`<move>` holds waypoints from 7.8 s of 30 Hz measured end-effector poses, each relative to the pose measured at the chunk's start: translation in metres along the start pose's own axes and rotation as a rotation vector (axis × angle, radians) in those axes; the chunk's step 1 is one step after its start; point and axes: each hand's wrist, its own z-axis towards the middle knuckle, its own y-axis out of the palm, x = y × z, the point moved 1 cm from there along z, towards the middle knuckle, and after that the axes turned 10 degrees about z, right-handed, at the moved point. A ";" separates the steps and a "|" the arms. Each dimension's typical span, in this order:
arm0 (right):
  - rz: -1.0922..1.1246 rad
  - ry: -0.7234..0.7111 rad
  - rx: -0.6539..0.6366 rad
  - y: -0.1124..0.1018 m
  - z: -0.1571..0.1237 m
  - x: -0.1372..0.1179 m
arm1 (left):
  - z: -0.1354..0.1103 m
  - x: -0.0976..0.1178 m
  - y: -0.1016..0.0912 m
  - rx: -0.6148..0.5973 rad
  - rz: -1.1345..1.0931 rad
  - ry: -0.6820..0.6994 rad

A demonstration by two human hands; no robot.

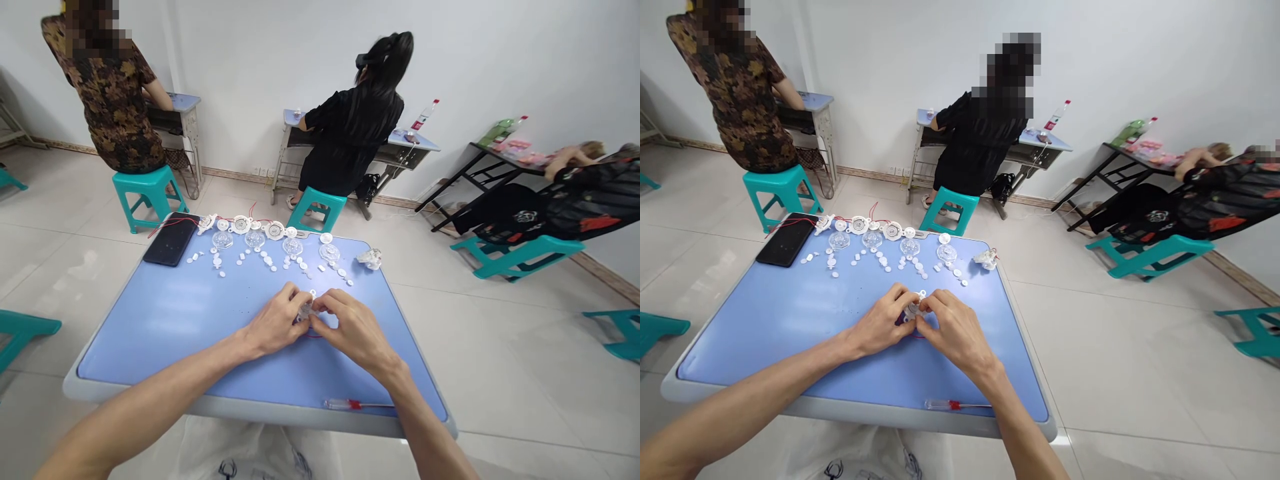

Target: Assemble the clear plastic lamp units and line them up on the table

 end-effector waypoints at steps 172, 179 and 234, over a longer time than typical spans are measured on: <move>0.875 0.031 -0.115 0.003 0.009 0.027 | 0.005 -0.001 -0.014 0.047 -0.884 -0.364; 1.141 0.132 -0.155 0.007 0.010 0.027 | 0.006 -0.003 -0.011 0.029 -0.965 -0.379; 1.244 0.346 -0.194 0.006 0.010 0.018 | 0.001 0.011 -0.004 0.184 -0.325 -0.182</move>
